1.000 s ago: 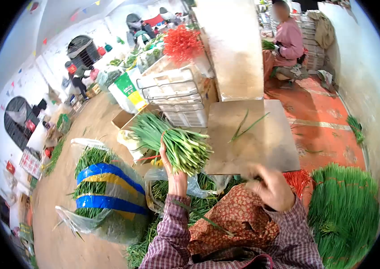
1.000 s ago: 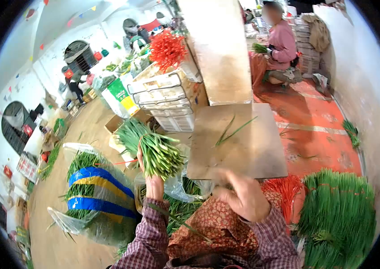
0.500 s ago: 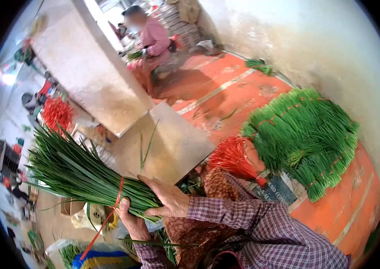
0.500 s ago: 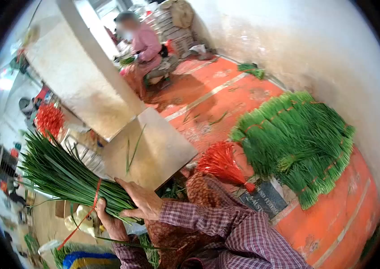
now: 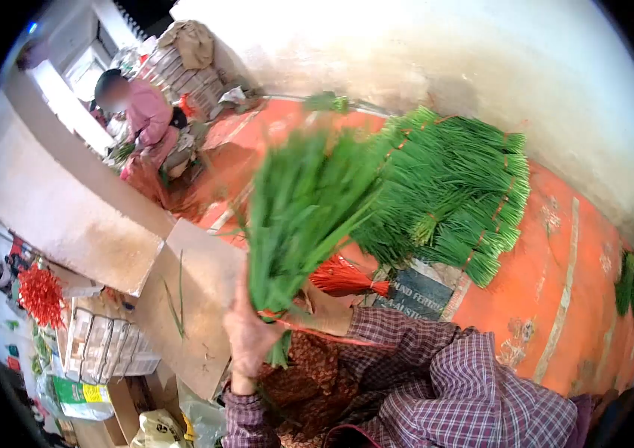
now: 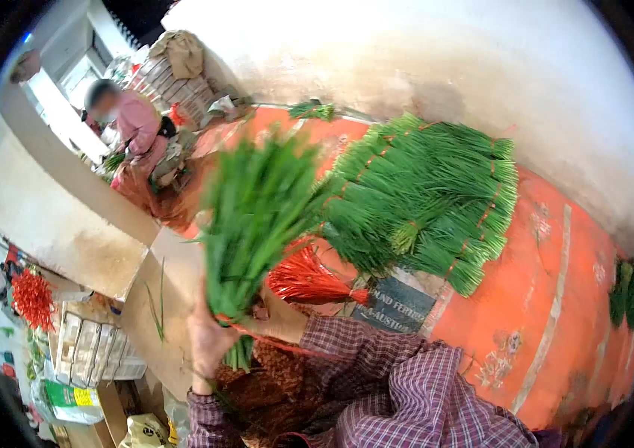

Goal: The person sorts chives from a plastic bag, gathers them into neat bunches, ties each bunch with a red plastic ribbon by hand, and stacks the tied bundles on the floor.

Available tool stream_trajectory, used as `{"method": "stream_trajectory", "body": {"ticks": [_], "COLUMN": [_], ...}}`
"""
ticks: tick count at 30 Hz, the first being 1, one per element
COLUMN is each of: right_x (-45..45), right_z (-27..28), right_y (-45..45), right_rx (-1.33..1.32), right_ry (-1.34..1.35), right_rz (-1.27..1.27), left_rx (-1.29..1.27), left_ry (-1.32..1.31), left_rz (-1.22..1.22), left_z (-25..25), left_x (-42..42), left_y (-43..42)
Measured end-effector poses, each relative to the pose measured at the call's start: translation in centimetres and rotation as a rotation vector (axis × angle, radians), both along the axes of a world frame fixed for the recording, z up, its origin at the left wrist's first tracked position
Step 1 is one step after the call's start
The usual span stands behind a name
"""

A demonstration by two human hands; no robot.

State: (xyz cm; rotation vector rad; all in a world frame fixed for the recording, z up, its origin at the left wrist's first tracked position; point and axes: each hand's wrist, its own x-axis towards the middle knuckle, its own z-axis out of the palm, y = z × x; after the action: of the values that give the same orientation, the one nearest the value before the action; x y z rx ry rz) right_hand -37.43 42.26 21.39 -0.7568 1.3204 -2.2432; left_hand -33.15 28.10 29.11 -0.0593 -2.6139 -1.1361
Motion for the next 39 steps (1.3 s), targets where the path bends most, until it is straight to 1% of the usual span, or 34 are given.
{"method": "stream_trajectory", "body": {"ticks": [1,2,4,6,7,8,9,10,11,12,13,14,15,16,17,18,19,20,21,22,23,24,25,26,28,30,32,33,34,35,36,37,38,39], "right_x": [-1.0,-1.0,-1.1,-1.4,-1.7,-2.2,-2.7,-3.1,-3.8,-4.5,-4.1,-4.2,-4.1,-3.9,-4.0,-4.2,-4.4,-4.6,-5.0,-6.0,-7.3,-8.5,-10.2,-12.2,-14.8,-16.0,-17.3,-17.4,-16.7,-16.7,-16.1,-15.3,-14.9,-14.9], "right_z": [-1.9,-0.9,-2.2,-2.7,-2.4,-2.2,-2.0,-1.8,-2.7,-3.5,-1.4,-1.9,-2.1,-2.0,-2.4,-3.0,-3.4,-3.0,-2.6,-3.6,-4.3,-3.6,-3.9,-4.4,-4.8,-4.3,-6.6,-9.9,-10.3,-13.3,-15.3,-16.4,-17.8,-18.9], "right_y": [0.3,1.8,3.4,5.3,6.2,7.2,8.3,9.6,10.9,12.6,14.8,16.2,17.8,19.7,21.5,23.4,25.3,27.2,29.3,31.5,33.8,36.0,38.2,40.2,41.4,39.0,35.0,32.9,29.2,26.2,23.1,19.9,17.2,14.7], "right_rx": [0.01,-0.124,-0.077,-0.039,0.004,0.0,0.07,0.142,0.304,0.469,0.609,0.803,0.993,1.184,1.191,1.324,1.456,1.5,1.544,1.583,1.64,1.716,1.776,1.947,2.118,1.972,1.812,1.557,1.459,1.403,1.278,1.269,1.196,1.214], "right_ry": [-0.062,-0.183,-0.341,-0.328,-0.313,-0.314,-0.1,0.115,0.215,0.311,0.43,0.465,0.46,0.449,0.441,0.511,0.583,0.599,0.616,0.686,0.748,0.678,0.67,0.572,0.43,0.475,0.446,0.58,0.41,0.425,0.393,0.375,0.347,0.328], "right_rz": [-0.013,-0.015,-0.047,-0.119,-0.17,-0.179,-0.36,-0.537,-0.619,-0.699,-0.677,-0.758,-0.744,-0.72,-0.725,-0.792,-0.855,-0.892,-0.926,-1.005,-1.074,-1.033,-1.081,-1.1,-1.27,-1.145,-0.916,-0.926,-0.769,-0.748,-0.714,-0.673,-0.625,-0.577], "left_rx": [-0.176,-0.356,-0.391,-0.357,-0.226,-0.072,0.28,0.337,0.395,0.393,0.491,0.588,0.592,0.593,0.545,0.495,0.446,0.394,0.377,0.371,0.436,0.503,0.479,0.452,0.427,0.413,0.406,0.327,0.249,0.099,0.097,-0.057,-0.211,-0.171], "left_ry": [-0.015,-0.02,0.018,0.099,0.127,0.028,-0.143,-0.195,-0.254,-0.256,-0.355,-0.454,-0.46,-0.465,-0.548,-0.631,-0.642,-0.652,-0.556,-0.601,-0.58,-0.56,-0.532,-0.51,-0.412,-0.389,-0.336,-0.306,-0.279,-0.229,-0.236,-0.21,-0.186,-0.178], "left_rz": [-0.013,-0.025,-0.11,-0.148,-0.211,-0.281,-0.36,-0.442,-0.52,-0.533,-0.547,-0.558,-0.477,-0.484,-0.473,-0.463,-0.426,-0.389,-0.427,-0.372,-0.347,-0.31,-0.253,-0.176,-0.137,-0.032,0.09,0.145,0.193,0.25,0.271,0.34,0.406,0.469], "left_z": [-0.7,-1.1,-1.2,-2.8,-4.1,-5.1,-8.1,-8.1,-7.9,-7.4,-7.1,-6.7,-5.9,-5.9,-5.9,-5.8,-5.0,-4.2,-6.8,-5.0,-4.9,-5.1,-3.7,-2.2,-1.3,0.0,-0.4,-1.0,-1.6,-1.5,-1.9,-2.6,-3.2,-3.2], "left_x": [-0.6,-1.2,-2.4,-3.3,-4.0,-4.4,-5.4,-5.4,-5.5,-5.2,-5.0,-4.6,-3.7,-3.6,-3.8,-4.0,-3.8,-3.6,-3.7,-3.2,-2.8,-2.1,-1.5,-0.8,0.5,2.5,4.6,5.7,6.6,7.4,8.2,9.4,10.5,11.4], "left_y": [1.2,2.5,4.8,6.7,7.3,8.0,8.2,9.1,10.0,10.5,10.8,11.0,10.9,10.2,8.9,7.8,7.4,6.6,3.6,3.4,2.1,0.9,0.7,0.3,-1.6,-2.8,-3.7,-4.4,-4.7,-4.2,-4.7,-5.3,-5.8,-5.8]}}
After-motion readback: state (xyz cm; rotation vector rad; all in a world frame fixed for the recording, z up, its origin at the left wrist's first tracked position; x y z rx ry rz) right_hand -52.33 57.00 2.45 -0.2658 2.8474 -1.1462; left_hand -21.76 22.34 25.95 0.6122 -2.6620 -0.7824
